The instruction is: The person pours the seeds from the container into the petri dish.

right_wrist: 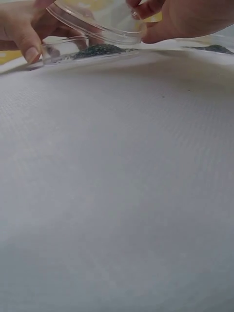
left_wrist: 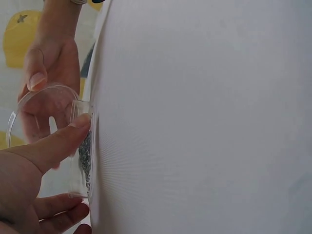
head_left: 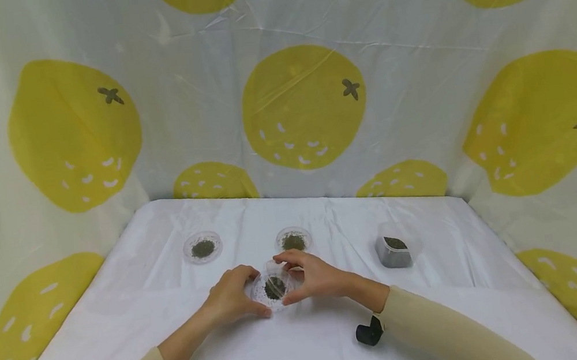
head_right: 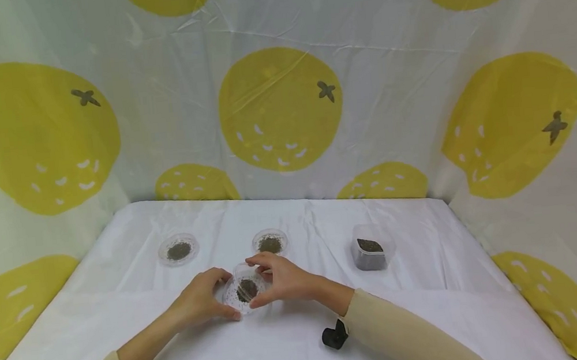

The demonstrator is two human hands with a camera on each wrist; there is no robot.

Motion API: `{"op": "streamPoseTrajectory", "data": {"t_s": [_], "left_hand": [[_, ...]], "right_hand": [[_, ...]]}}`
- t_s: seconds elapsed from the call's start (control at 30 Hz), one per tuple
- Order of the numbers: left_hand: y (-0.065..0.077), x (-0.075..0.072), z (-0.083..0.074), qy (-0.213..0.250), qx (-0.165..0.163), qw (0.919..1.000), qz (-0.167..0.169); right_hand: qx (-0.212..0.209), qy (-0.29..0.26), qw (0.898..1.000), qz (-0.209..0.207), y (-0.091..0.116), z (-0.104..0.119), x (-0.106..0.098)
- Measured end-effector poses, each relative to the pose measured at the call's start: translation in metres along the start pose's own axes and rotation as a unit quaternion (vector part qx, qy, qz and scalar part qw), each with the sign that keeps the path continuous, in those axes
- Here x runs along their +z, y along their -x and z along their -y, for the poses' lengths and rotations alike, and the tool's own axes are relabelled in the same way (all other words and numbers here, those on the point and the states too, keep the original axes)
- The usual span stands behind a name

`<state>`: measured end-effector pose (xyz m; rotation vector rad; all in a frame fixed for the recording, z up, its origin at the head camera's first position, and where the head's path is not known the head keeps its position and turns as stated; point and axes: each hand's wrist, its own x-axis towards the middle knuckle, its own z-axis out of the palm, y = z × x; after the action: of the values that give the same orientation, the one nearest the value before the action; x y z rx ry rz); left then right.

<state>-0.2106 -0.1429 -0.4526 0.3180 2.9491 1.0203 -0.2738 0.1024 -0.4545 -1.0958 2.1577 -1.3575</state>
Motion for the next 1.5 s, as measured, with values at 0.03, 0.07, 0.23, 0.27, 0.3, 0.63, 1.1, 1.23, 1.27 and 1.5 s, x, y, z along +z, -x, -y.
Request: {"op": "streamPoseTrajectory", "data": {"t_s": [0.03,0.07,0.23,0.27,0.3,0.63,1.1,1.23,1.27,1.5], "left_hand": [[0.000,0.000,0.000,0.000,0.001,1.0000,-0.001],[-0.001,0.000,0.000,-0.001,0.001,1.0000,-0.001],[-0.002,0.000,0.000,-0.003,0.002,1.0000,-0.002],[-0.002,0.000,0.000,-0.004,0.002,1.0000,-0.002],[-0.002,-0.001,0.000,-0.005,0.002,1.0000,-0.002],[0.000,-0.001,0.002,-0.002,0.003,1.0000,-0.001],[-0.004,-0.005,0.005,0.007,0.016,0.9997,0.017],[-0.008,-0.006,0.008,0.016,0.029,0.9991,0.026],[-0.009,-0.007,0.009,0.016,0.035,0.9989,0.028],[-0.013,-0.009,0.013,0.019,0.059,0.9972,0.042]], "right_hand": [[-0.004,0.010,1.000,-0.004,0.000,0.000,0.000],[-0.007,0.022,1.000,-0.006,-0.001,0.000,0.000],[-0.030,0.083,0.996,-0.006,-0.006,-0.001,0.000],[-0.036,0.092,0.995,-0.005,-0.007,-0.001,0.000],[-0.041,0.104,0.994,-0.004,-0.009,-0.001,0.000],[-0.049,0.208,0.977,0.004,-0.016,0.001,0.005],[-0.030,0.254,0.967,0.017,-0.020,0.001,0.007],[-0.018,0.260,0.965,0.021,-0.019,0.004,0.007],[-0.015,0.259,0.966,0.021,-0.018,0.005,0.007],[-0.005,0.271,0.962,0.025,-0.018,0.006,0.007]]}}
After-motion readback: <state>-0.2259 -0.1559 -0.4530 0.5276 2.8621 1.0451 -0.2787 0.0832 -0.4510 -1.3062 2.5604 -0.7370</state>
